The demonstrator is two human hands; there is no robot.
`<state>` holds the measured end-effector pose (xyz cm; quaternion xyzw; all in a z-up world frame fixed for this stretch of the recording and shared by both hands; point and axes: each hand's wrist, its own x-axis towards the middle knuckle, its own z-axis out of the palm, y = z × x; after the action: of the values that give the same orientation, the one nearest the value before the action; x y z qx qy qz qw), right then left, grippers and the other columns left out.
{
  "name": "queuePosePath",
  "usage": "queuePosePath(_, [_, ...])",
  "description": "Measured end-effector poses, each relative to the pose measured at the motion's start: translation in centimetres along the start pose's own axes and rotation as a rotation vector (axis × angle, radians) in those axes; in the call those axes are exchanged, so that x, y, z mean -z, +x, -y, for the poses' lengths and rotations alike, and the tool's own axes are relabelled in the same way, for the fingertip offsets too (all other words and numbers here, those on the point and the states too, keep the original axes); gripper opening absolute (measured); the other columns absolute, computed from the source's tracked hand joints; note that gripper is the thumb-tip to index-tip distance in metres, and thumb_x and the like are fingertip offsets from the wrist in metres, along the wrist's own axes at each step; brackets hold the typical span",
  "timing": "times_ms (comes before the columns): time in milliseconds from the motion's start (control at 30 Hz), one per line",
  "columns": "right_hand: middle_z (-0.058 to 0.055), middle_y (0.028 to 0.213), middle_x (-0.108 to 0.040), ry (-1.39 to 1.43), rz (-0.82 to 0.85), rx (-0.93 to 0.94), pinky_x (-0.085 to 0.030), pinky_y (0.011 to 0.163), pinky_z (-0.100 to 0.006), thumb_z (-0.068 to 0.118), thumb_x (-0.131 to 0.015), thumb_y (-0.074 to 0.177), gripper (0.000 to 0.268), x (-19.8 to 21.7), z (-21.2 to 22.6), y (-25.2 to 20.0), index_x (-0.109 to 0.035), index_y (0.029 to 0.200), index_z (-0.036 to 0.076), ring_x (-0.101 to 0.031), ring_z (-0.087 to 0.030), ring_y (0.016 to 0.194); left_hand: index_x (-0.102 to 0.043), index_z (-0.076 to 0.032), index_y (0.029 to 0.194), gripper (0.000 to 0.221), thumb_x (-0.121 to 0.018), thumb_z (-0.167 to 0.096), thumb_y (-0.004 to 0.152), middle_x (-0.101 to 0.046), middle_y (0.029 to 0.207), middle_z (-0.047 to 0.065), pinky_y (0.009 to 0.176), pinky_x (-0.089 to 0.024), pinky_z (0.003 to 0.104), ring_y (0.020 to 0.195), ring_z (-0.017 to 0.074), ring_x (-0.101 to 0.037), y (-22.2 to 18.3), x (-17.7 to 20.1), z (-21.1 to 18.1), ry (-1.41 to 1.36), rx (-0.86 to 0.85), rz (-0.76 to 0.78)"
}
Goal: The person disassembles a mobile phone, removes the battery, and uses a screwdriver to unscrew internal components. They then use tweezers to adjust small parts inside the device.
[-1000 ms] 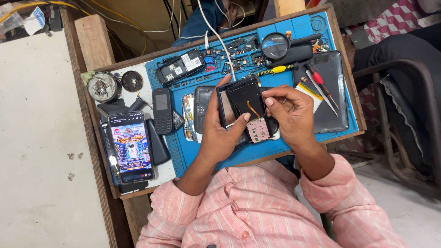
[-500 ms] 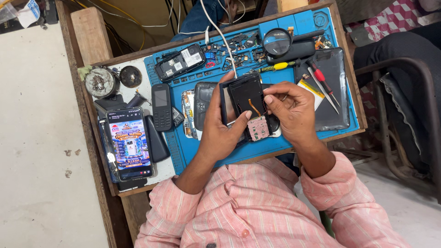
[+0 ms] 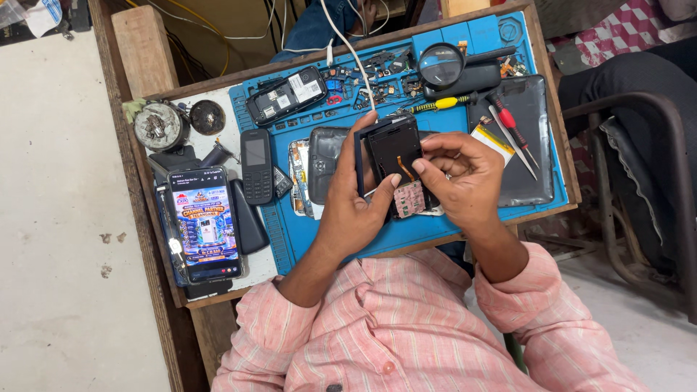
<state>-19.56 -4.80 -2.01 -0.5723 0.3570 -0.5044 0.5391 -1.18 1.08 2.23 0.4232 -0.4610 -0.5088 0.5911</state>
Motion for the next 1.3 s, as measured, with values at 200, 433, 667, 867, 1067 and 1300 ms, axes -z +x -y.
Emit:
queuePosePath(200, [-0.013, 0.111, -0.069, 0.06, -0.022, -0.079, -0.06, 0.085, -0.024, -0.014, -0.074, 0.093, 0.024, -0.1, -0.1, 0.2, -0.063, 0.114, -0.007, -0.069, -0.012, 0.097, -0.024, -0.006, 0.163, 0.078, -0.06, 0.012, 0.097, -0.054, 0.149, 0.019, 0.114, -0.055, 0.035, 0.136, 0.0224, -0.06, 0.0, -0.1, 0.1, 0.015, -0.02, 0.001])
queuePosePath(433, [-0.013, 0.11, -0.07, 0.113, -0.025, -0.114, -0.062, 0.09, -0.026, -0.013, -0.072, 0.094, 0.021, 0.1, -0.3, 0.4, -0.062, 0.11, -0.004, -0.072, -0.013, 0.098, -0.025, -0.006, 0.164, 0.078, -0.062, 0.01, 0.096, -0.063, 0.141, 0.019, 0.112, -0.055, 0.034, 0.133, 0.0228, -0.065, 0.0, 0.0, 0.1, 0.13, -0.027, 0.016])
queuePosePath(667, [-0.011, 0.109, -0.069, 0.102, -0.064, -0.111, -0.06, 0.09, -0.024, -0.014, -0.072, 0.095, 0.02, -0.3, -0.7, 0.2, -0.064, 0.11, -0.005, -0.07, -0.011, 0.098, -0.024, -0.006, 0.163, 0.078, -0.061, 0.011, 0.096, -0.055, 0.149, 0.02, 0.114, -0.055, 0.036, 0.137, 0.0242, -0.061, 0.2, 0.1, 1.0, 0.057, -0.02, 0.012])
queuePosePath(867, [-0.011, 0.11, -0.069, 0.088, -0.095, -0.101, -0.06, 0.089, -0.023, -0.015, -0.071, 0.094, 0.02, -0.7, -0.6, 0.0, -0.064, 0.111, -0.005, -0.071, -0.012, 0.099, -0.023, -0.007, 0.163, 0.079, -0.059, 0.013, 0.097, -0.052, 0.152, 0.019, 0.116, -0.053, 0.037, 0.14, 0.0236, -0.058, 0.2, 0.2, 1.6, -0.01, -0.017, 0.019])
queuePosePath(1067, [-0.014, 0.115, -0.071, 0.184, -0.023, -0.062, -0.059, 0.089, -0.024, -0.009, -0.066, 0.099, 0.016, -0.2, -0.3, 0.1, -0.066, 0.114, -0.007, -0.07, -0.012, 0.097, -0.022, -0.007, 0.165, 0.079, -0.059, 0.014, 0.098, -0.057, 0.147, 0.018, 0.117, -0.051, 0.036, 0.137, 0.0208, -0.06, 0.2, 0.4, 1.6, -0.054, -0.02, 0.032])
queuePosePath(1300, [-0.016, 0.107, -0.074, 0.349, -0.046, -0.185, -0.059, 0.084, -0.027, -0.007, -0.069, 0.098, 0.013, 0.3, -0.8, 0.6, -0.069, 0.111, -0.009, -0.071, -0.014, 0.089, -0.022, -0.006, 0.164, 0.078, -0.059, 0.014, 0.098, -0.054, 0.149, 0.016, 0.118, -0.05, 0.036, 0.14, 0.02, -0.057, 0.3, 0.5, 1.8, -0.117, -0.026, 0.05])
